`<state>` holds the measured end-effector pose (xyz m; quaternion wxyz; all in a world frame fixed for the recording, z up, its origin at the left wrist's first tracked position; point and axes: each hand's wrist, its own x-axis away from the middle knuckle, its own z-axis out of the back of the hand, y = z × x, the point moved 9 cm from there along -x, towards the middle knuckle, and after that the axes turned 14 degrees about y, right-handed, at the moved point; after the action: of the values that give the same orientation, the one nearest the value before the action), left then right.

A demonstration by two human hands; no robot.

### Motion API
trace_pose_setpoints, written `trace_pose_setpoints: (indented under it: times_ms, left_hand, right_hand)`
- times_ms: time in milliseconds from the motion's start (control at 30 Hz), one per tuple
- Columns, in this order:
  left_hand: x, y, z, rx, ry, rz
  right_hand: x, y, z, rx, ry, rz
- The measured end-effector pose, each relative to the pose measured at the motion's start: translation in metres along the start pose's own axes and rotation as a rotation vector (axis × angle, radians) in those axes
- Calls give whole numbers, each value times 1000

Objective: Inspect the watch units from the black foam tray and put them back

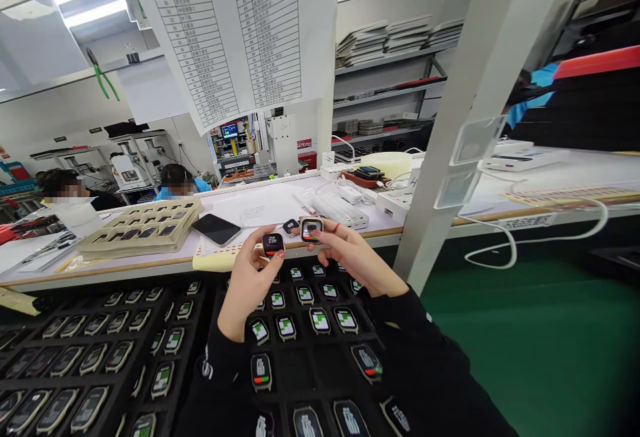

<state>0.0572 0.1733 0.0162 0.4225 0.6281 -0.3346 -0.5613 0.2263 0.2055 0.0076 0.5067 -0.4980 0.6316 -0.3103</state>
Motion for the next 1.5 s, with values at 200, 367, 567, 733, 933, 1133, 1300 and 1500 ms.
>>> trace_pose_setpoints:
  times_ms: [200,367,567,733,933,1133,1300,1500]
  left_hand:
    - [1,2,-1,11,-16,-10]
    - [2,2,-2,3,-24,0]
    - [1,2,-1,-7,-24,-4]
    - [1,1,-1,1,-25,-10]
    - [2,1,-2,-3,-26,-5]
    - [1,1,-1,-10,-23,-5]
    - [2,1,-3,-12,-23,-3]
    - [5,1,-3,-22,-20,0]
  right_hand:
    - [4,-5,-9,45,-100,37]
    - [2,-3,-6,27,-97,34]
    - [2,0,-9,37,-138,41]
    - [2,-1,-11,37,-149,54]
    - [1,2,-6,32,-103,24]
    - [2,0,-8,49,-133,45]
    - [3,-2,-8,27,-133,39]
    - [6,-4,-7,37,-120,25]
